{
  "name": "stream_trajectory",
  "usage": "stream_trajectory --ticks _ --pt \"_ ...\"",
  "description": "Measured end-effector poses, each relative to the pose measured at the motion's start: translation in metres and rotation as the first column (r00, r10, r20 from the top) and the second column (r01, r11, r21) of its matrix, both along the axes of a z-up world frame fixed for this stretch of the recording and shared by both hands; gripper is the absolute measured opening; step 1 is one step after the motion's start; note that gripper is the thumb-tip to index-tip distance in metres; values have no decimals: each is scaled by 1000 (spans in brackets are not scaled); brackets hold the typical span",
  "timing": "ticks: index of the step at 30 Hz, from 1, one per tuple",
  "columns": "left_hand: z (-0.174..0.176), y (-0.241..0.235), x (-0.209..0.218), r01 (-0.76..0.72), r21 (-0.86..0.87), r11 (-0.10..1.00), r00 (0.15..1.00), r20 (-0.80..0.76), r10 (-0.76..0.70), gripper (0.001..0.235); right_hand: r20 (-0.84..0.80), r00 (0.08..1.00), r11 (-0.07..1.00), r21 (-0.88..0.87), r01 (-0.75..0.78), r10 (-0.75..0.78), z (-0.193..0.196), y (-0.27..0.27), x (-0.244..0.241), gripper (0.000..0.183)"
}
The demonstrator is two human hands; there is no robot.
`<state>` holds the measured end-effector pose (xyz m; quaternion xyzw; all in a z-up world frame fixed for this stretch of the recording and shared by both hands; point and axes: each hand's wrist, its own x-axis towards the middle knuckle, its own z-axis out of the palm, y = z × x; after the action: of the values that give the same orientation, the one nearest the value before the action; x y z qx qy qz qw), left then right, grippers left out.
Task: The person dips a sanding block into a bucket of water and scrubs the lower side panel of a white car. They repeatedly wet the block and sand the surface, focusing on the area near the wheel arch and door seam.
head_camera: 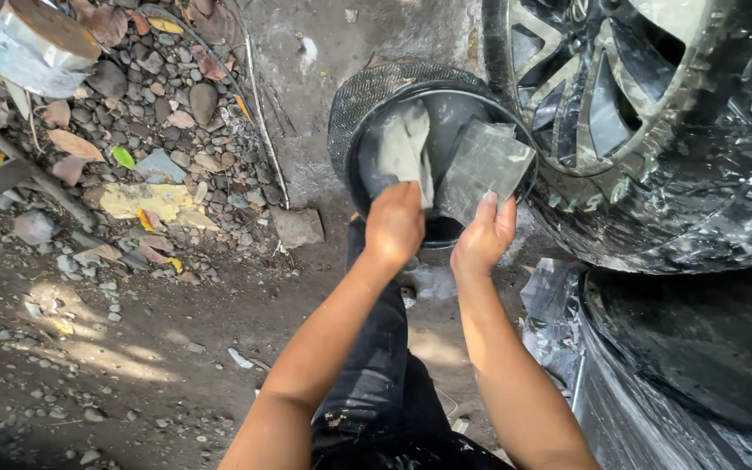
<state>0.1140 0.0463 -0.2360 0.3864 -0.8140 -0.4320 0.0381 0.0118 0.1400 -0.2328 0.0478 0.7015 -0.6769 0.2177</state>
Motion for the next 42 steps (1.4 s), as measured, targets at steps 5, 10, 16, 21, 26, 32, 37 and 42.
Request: stream_trajectory --ticks 5,10,16,21,26,32,37,42 --pt "27 -12 -8 -57 -72 996 966 -255 37 17 1 1000 998 -66 25 -25 13 14 -5 32" --pt "-18 -20 -26 -285 233 930 934 -152 324 20 86 993 983 -160 93 -80 36 15 -23 37" --pt "-4 -32 -35 37 974 222 861 -144 487 16 316 948 963 -243 114 -32 42 17 -37 41" --pt "-17 -24 -19 -30 969 245 742 -143 655 9 321 941 966 -256 -26 110 46 11 -35 38" --pt "-8 -30 -9 -90 966 243 748 -96 657 6 348 925 958 -281 -54 155 40 12 -26 37" --pt "-14 -16 -5 -271 897 348 671 -84 737 9 289 946 964 -259 -66 143 36 5 -15 36" --pt "-9 -36 16 -604 487 631 674 -111 730 13 219 974 980 -200 -16 60 27 9 -18 35" --pt "-15 -62 49 -520 695 497 487 -237 841 12 172 984 979 -205 -18 54 28 11 -27 34"
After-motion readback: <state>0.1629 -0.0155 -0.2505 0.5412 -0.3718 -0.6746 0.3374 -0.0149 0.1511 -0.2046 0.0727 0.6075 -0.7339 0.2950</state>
